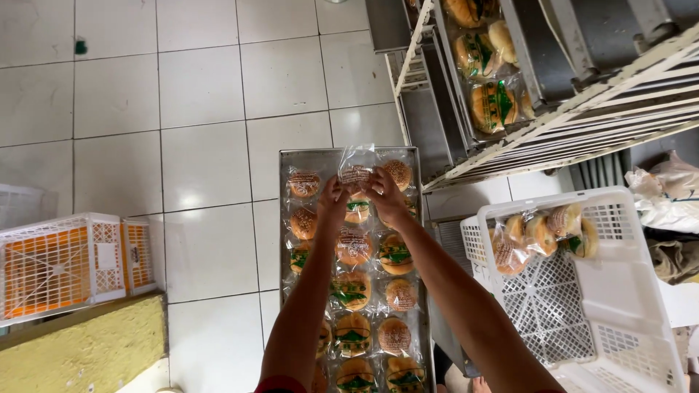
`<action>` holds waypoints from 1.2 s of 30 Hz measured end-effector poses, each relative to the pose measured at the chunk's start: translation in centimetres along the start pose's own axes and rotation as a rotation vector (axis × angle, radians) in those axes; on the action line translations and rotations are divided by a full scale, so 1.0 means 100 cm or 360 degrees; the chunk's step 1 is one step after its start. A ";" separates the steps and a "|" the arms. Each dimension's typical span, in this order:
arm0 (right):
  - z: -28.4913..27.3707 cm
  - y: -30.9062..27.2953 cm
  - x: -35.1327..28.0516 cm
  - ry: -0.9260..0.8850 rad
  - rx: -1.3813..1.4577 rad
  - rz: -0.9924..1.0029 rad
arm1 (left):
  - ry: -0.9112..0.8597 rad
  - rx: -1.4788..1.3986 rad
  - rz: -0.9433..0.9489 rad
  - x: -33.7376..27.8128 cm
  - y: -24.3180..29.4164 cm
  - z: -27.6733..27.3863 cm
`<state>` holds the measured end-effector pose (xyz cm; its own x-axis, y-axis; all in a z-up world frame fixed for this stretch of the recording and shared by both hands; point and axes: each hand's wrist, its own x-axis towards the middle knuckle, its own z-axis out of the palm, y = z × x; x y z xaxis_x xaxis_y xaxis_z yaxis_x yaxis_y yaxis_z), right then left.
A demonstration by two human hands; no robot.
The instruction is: Sorting and arranging individually wrapped bread rolls and burgers between a metal tray and a plastic basket.
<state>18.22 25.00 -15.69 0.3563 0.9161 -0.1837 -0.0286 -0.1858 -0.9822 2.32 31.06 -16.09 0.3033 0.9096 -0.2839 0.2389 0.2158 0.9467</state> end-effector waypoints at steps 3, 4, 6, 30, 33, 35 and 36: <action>0.000 0.037 0.031 -0.0017 0.0051 -0.0086 | -0.0016 0.0084 0.0047 0.020 0.009 -0.002; -0.001 0.053 0.042 -0.0010 0.0066 -0.0161 | -0.0025 0.0184 0.0078 0.025 0.012 -0.003; 0.003 0.034 0.046 0.0016 0.0021 -0.0211 | -0.0029 0.0206 0.0105 0.037 0.011 0.000; 0.027 0.043 0.044 0.0219 -0.1166 -0.0121 | 0.0028 0.0765 0.0617 0.085 -0.098 0.018; 0.035 0.016 0.028 0.0284 -0.1098 -0.0202 | 0.0147 0.0677 0.0754 0.077 -0.087 0.020; 0.037 0.012 0.017 0.0312 -0.1086 -0.0233 | 0.0195 0.0603 0.0817 0.051 -0.052 0.014; 0.037 0.011 0.010 0.0312 -0.1043 -0.0248 | 0.0178 0.0552 0.0811 0.031 -0.025 0.008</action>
<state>15.13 26.99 -17.10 0.4741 0.8800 0.0282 0.5832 -0.2899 -0.7588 3.39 33.05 -19.42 0.3642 0.9035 0.2259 0.3811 -0.3659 0.8491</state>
